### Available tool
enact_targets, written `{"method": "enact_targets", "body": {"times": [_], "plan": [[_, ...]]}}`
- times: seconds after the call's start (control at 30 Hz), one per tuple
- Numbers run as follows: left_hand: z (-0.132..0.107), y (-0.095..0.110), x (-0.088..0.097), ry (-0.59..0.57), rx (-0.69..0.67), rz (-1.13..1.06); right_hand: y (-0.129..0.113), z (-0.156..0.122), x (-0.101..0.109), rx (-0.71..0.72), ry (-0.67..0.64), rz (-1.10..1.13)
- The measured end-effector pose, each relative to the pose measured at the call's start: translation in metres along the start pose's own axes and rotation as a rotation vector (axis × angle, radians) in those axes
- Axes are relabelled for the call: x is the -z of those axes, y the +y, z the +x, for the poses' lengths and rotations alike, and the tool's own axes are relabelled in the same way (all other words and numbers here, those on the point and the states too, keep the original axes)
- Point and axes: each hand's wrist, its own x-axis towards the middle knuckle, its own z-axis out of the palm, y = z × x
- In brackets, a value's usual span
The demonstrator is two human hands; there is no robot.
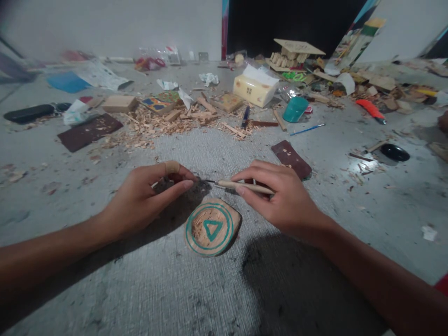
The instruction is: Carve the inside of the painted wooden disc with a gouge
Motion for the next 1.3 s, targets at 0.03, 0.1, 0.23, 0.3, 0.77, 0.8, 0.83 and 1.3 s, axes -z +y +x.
{"method": "enact_targets", "body": {"times": [0.03,0.1,0.23,0.3,0.77,0.8,0.83,1.3], "plan": [[0.0,0.0,0.0,0.017,0.003,0.009,0.0,0.0,0.0,0.013,-0.015,0.007],[-0.001,-0.001,0.001,0.04,0.0,0.023,-0.001,0.0,0.001,0.042,-0.05,0.036],[-0.002,-0.002,0.0,0.051,-0.027,0.021,-0.003,0.002,0.002,0.067,-0.092,0.092],[-0.002,-0.003,-0.001,0.05,-0.039,0.023,-0.004,0.002,0.002,0.066,-0.12,0.099],[-0.003,-0.002,-0.002,-0.118,-0.311,-0.035,-0.001,-0.001,0.003,0.063,-0.208,0.12],[-0.003,-0.003,-0.003,-0.117,-0.319,-0.042,-0.001,-0.001,0.003,0.062,-0.207,0.119],[-0.003,-0.004,-0.003,-0.115,-0.325,-0.048,0.0,-0.002,0.002,0.058,-0.21,0.118],[-0.017,0.02,0.012,0.201,-0.808,0.376,0.007,-0.001,-0.002,-0.033,-0.411,0.149]]}}
